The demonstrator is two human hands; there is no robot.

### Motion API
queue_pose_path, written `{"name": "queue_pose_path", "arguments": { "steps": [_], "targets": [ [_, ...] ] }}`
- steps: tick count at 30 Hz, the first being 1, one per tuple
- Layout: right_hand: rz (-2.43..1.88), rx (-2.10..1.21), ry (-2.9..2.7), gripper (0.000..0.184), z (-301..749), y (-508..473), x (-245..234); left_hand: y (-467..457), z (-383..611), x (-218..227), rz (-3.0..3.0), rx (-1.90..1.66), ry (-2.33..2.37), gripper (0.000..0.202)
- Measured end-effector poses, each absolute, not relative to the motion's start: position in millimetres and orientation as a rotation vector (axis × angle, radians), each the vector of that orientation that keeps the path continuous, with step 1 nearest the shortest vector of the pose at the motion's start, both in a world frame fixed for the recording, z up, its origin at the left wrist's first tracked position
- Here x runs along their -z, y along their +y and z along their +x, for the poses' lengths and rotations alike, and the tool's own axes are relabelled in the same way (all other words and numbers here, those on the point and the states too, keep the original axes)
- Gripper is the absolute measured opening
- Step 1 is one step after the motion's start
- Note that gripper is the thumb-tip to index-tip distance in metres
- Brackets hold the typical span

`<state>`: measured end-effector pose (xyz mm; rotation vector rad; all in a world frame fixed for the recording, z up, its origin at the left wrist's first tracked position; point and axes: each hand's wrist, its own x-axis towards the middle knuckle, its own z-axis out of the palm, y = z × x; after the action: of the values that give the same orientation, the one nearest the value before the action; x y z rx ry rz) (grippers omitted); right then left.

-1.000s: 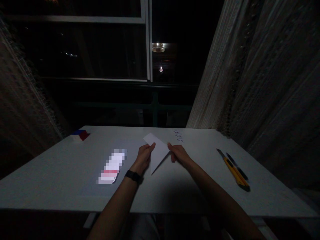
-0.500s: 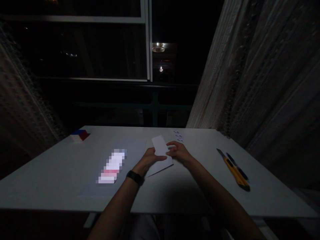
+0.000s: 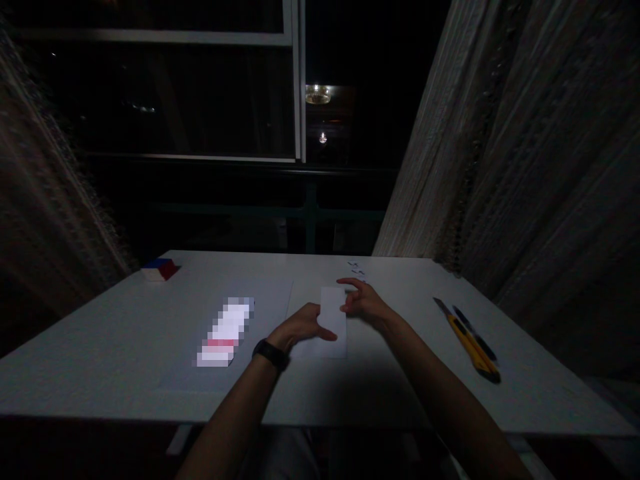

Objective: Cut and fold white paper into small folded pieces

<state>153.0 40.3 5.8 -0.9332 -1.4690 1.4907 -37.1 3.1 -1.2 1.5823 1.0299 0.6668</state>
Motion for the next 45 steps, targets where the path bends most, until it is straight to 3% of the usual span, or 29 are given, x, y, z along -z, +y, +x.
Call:
{"name": "queue_pose_path", "arguments": {
  "steps": [6,13,34,45],
  "targets": [
    [-0.923,-1.491,-1.518,0.066,157.7,39.0,-11.3,5.6,-34.8,2.6,1.543,-0.749,1.011,0.033],
    [-0.815,-1.759,-1.844,0.088,172.0,33.9,-20.3,-2.2,-36.0,-3.4,1.669,-0.518,0.980,0.030],
    [-0.788,-1.813,-1.849,0.064,197.0,42.3,-18.1,-1.8,-39.6,-7.0,1.776,-0.293,0.890,0.028],
    [-0.801,-1.665,-1.705,0.062,210.4,51.4,-15.5,-3.0,-41.2,-9.8,1.756,-0.349,0.868,0.030]
  ]
}}
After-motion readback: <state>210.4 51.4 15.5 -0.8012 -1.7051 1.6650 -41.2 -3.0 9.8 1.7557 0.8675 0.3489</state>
